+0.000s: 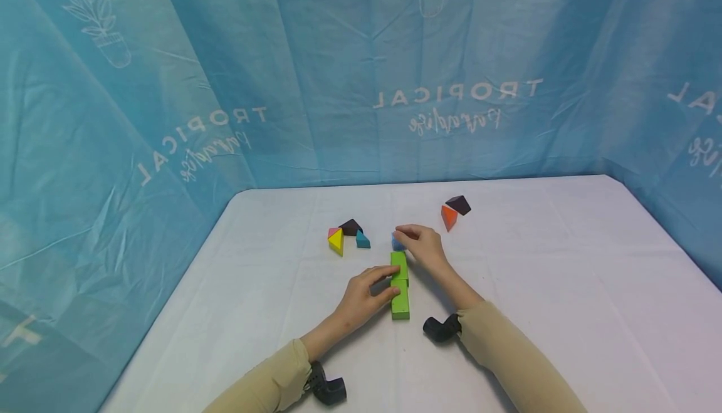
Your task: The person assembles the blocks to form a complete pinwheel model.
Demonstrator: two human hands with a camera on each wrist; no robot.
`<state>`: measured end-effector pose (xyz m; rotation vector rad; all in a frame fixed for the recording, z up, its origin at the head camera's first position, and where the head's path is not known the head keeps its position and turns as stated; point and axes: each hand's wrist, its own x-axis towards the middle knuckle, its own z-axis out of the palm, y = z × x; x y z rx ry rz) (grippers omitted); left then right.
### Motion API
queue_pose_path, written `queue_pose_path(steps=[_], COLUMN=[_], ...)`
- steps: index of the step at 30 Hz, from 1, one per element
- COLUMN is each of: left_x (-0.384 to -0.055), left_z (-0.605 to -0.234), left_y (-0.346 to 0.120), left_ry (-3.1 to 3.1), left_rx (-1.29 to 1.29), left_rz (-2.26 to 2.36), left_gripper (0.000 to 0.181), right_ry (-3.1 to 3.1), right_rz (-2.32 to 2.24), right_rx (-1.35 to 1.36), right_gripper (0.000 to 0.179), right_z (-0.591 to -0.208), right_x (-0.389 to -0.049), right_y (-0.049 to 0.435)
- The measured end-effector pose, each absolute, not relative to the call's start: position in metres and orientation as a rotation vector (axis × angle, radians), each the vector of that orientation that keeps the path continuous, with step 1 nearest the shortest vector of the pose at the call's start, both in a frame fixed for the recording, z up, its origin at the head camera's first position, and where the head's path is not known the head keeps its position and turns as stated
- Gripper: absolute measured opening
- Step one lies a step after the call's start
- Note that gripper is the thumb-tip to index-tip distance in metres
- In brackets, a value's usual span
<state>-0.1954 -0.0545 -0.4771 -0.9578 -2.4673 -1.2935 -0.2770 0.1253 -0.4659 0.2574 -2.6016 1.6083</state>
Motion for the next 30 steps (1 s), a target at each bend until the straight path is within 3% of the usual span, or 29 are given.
queue_pose_path(steps=[7,30], left_x=[-0.195,-0.195], left_z=[-0.478,-0.477], left_y=[-0.053,-0.055], left_ry=[-2.472,-2.473], left_rx=[-0.970,-0.951], left_rz=[-1.295,-1.289], left_gripper=[0.041,0.041], right_ry=[-2.652,-2.727], right_rz=[1.591,1.529], right_rx=[0.303,0.357], right_gripper=[0.029,0.029], right_z=[-0.461,-0.462], right_x=[-0.278,-0.264], right_y=[0.123,0.125])
